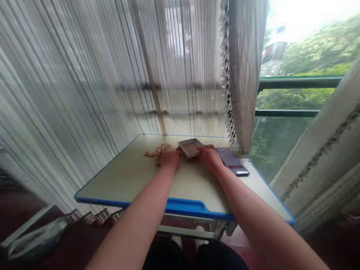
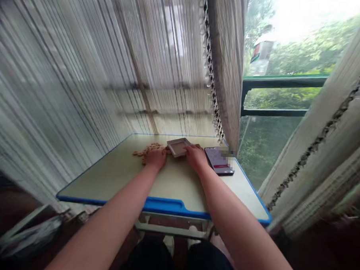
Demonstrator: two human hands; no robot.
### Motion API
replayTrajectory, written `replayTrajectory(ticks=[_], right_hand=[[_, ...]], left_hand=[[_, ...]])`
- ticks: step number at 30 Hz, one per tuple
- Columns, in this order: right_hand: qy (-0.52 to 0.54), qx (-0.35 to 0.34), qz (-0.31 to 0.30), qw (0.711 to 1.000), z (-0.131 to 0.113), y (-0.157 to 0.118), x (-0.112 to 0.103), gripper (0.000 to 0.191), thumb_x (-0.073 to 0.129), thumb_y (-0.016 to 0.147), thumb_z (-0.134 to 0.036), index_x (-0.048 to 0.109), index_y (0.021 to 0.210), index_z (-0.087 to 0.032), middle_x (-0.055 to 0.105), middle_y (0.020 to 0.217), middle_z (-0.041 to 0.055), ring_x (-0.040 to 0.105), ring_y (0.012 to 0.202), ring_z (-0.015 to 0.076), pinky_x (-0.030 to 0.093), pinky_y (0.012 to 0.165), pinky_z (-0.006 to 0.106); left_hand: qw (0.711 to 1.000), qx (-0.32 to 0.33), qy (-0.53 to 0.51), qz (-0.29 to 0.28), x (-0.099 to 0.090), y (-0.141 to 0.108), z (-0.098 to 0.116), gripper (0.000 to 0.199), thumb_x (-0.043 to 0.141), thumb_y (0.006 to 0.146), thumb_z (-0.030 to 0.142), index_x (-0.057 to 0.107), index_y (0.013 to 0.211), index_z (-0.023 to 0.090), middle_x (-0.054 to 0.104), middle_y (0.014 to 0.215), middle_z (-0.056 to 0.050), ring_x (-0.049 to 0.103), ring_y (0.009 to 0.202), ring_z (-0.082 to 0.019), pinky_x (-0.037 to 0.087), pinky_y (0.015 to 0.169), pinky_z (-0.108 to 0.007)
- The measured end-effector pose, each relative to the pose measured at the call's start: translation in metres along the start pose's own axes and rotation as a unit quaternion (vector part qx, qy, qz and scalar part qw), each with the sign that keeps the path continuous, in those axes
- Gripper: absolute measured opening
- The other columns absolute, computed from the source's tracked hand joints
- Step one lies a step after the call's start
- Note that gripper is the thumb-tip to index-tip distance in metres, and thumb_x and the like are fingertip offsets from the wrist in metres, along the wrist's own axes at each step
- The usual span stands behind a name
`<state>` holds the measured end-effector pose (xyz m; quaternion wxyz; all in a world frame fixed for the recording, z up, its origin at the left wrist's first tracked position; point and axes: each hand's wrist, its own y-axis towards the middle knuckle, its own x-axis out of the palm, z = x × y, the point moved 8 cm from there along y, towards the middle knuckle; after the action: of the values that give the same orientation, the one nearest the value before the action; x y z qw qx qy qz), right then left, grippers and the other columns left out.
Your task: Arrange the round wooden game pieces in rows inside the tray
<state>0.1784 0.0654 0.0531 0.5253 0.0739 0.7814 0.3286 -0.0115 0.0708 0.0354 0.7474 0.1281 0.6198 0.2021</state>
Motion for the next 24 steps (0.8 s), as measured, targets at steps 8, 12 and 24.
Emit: replayTrajectory(ticks=[8,12,24], right_hand=[[-0.004,-0.037,-0.013,0.999,-0.017,-0.005,0.001,0.021,0.052,0.08,-0.026,0.068,0.095,-0.026,0.064,0.097,0.0044,0.047,0.096,0.0225,0.036,0.083,0.034],[0.022,-0.036,0.0,0.999,-0.019,-0.006,-0.001,0.022,0.053,0.081,-0.026,0.068,0.096,-0.027,0.064,0.097,0.0042,0.048,0.097,0.0227,0.037,0.083,0.034],[0.107,-0.051,0.005,0.993,-0.015,-0.003,0.008,0.026,0.056,0.076,-0.02,0.069,0.098,-0.026,0.062,0.104,0.005,0.05,0.103,0.0221,0.041,0.09,0.036]], left_hand=[[0.999,0.052,-0.013,-0.001,0.0,-0.004,0.01,0.033,0.036,0.084,0.028,0.064,0.102,0.022,0.055,0.114,-0.011,0.038,0.109,-0.033,0.027,0.088,-0.051],[0.997,0.064,-0.037,0.0,-0.003,-0.006,0.01,0.033,0.036,0.083,0.019,0.063,0.101,0.023,0.057,0.112,-0.01,0.038,0.109,-0.031,0.027,0.088,-0.05],[0.987,0.116,-0.106,0.008,-0.011,-0.009,0.018,0.037,0.04,0.076,0.01,0.066,0.098,0.025,0.062,0.105,-0.008,0.045,0.106,-0.028,0.029,0.089,-0.045]])
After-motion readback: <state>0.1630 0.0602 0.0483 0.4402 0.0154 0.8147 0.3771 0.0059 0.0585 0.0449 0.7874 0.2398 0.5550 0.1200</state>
